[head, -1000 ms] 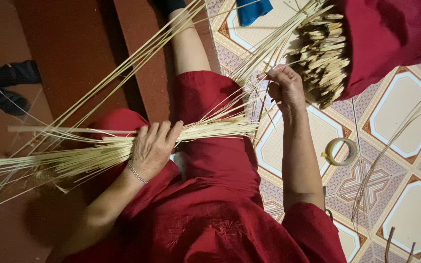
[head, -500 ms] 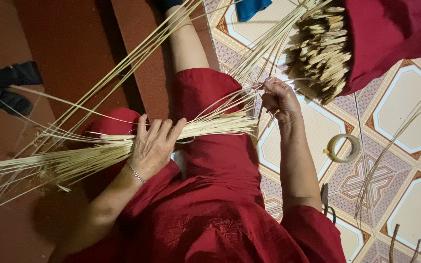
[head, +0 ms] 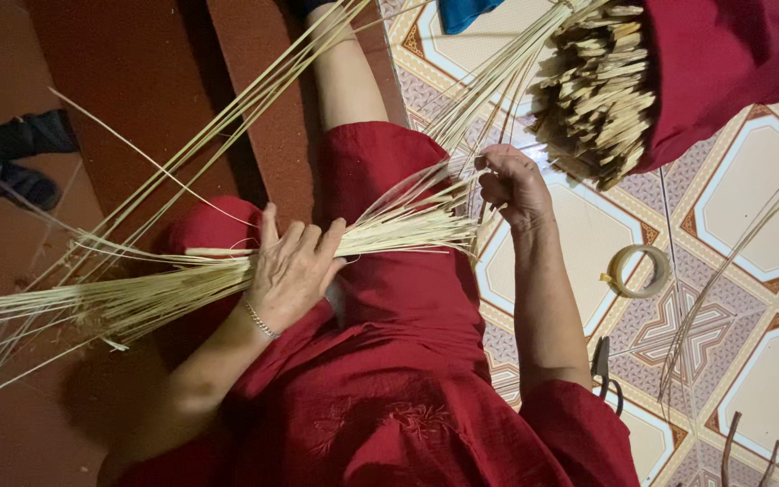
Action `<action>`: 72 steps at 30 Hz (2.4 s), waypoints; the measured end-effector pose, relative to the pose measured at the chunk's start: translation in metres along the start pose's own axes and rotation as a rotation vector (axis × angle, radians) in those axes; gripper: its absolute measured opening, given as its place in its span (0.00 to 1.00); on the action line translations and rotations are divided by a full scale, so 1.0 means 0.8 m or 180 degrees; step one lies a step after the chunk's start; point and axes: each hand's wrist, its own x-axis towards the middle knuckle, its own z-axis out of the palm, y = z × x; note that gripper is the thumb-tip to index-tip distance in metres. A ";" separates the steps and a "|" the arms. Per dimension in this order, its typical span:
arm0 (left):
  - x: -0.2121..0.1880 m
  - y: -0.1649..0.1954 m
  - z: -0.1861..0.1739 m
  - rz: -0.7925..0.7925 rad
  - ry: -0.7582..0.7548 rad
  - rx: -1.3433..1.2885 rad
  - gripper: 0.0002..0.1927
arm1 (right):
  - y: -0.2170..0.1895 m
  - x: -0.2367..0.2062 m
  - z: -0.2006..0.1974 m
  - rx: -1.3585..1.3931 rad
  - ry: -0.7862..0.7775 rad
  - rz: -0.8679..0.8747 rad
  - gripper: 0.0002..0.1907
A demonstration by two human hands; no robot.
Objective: The person sits on the floor and bundles thin straw stalks together. They align the stalks, wrap a thin binding around the bundle, and tighten it by hand. Scissors and tape are visible nearby but not used in the clip.
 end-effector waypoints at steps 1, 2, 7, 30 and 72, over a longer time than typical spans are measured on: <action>0.000 -0.001 0.003 0.0020 -0.0011 0.0049 0.26 | -0.002 0.000 0.002 0.0021 0.0087 -0.0010 0.09; 0.000 -0.002 0.005 0.0037 0.0007 -0.0031 0.24 | -0.004 -0.001 0.003 0.0043 0.0175 -0.0021 0.10; -0.001 -0.004 0.009 0.0016 0.0049 -0.0270 0.19 | -0.013 -0.005 0.005 -0.0040 0.0668 -0.0256 0.21; -0.010 0.004 0.007 0.0149 0.0394 0.0117 0.23 | -0.030 0.002 0.009 -0.2256 0.0929 -0.0241 0.06; -0.020 0.002 0.016 -0.0093 0.0259 0.0119 0.25 | -0.007 -0.028 0.002 -0.0264 0.0419 -0.0425 0.04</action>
